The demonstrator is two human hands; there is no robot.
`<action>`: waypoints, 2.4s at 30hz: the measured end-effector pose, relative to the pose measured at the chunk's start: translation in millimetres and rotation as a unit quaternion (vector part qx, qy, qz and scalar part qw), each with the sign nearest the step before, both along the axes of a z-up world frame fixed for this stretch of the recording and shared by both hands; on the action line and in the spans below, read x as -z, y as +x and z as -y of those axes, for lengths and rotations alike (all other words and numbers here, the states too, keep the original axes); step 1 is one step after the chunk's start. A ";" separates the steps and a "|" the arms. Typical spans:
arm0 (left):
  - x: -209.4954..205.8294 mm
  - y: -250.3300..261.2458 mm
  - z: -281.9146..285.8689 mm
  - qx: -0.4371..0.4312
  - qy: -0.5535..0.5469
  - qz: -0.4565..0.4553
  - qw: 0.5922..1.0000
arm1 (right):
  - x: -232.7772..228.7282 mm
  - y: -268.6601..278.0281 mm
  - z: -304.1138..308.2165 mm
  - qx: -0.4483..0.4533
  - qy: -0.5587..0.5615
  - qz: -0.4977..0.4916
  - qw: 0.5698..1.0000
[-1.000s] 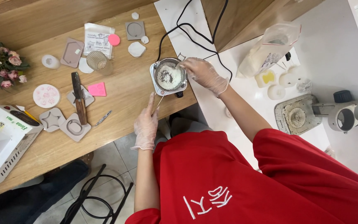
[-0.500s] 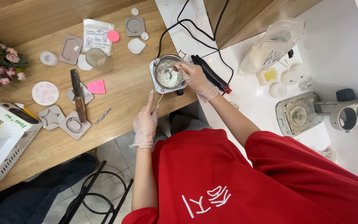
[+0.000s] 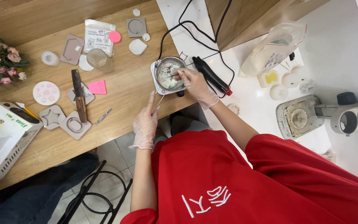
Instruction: Preparing and melting wax flakes in a pot on an electric stove for candle making.
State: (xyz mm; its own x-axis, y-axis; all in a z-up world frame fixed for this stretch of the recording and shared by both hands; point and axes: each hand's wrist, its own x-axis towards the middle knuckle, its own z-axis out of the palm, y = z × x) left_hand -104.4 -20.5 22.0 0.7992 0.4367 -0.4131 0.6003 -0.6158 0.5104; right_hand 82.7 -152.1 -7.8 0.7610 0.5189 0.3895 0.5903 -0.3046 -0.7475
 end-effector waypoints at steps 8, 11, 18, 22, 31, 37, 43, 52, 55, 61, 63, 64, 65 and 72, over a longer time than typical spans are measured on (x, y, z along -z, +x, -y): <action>5.0 -0.4 -1.2 0.000 0.011 0.013 1.000 | -23.2 28.1 7.7 -0.023 -0.036 0.100 0.994; 6.5 -0.9 -1.9 0.000 0.016 0.018 1.000 | -18.9 24.4 19.3 0.001 -0.080 0.132 0.988; 4.4 -0.9 -1.4 0.003 0.012 0.011 1.000 | -2.3 -8.3 14.0 0.039 0.022 -0.102 0.994; 6.1 -1.5 -2.2 -0.002 0.010 0.015 1.000 | -10.9 -5.4 -3.5 0.046 0.021 -0.053 0.997; 6.0 -1.6 -3.6 -0.001 0.005 0.031 1.000 | -5.7 10.2 3.6 0.158 0.013 -0.010 0.987; 4.0 -1.4 -0.8 -0.007 0.005 0.036 0.999 | 18.9 17.4 -2.0 0.080 0.159 -0.304 0.936; 5.5 -2.9 -0.7 -0.017 -0.009 0.029 0.999 | 2.0 30.4 14.0 0.096 0.040 -0.180 0.978; 4.0 -2.5 -1.3 -0.014 0.004 0.018 1.000 | 10.7 14.4 1.8 0.077 0.048 -0.221 0.971; -0.7 -1.6 -0.8 -0.009 0.003 0.009 1.000 | 3.2 26.9 15.4 0.094 0.028 -0.176 0.979; 5.4 -1.0 -0.6 -0.011 -0.001 0.009 1.000 | 7.7 15.3 5.8 0.081 0.039 -0.159 0.983; 6.4 -1.7 -1.0 -0.010 0.000 0.017 1.000 | 11.0 11.6 5.8 0.043 0.051 -0.212 0.975; 6.7 -2.3 -1.6 -0.013 0.002 0.018 1.000 | 7.5 16.4 8.8 0.039 0.052 -0.211 0.975; 6.9 -3.0 -2.2 -0.011 -0.003 0.016 1.000 | 4.0 21.3 11.9 0.062 0.060 -0.188 0.978; 11.6 -3.2 -2.0 -0.002 -0.004 0.020 1.000 | 2.0 6.9 3.8 0.069 0.020 -0.117 0.991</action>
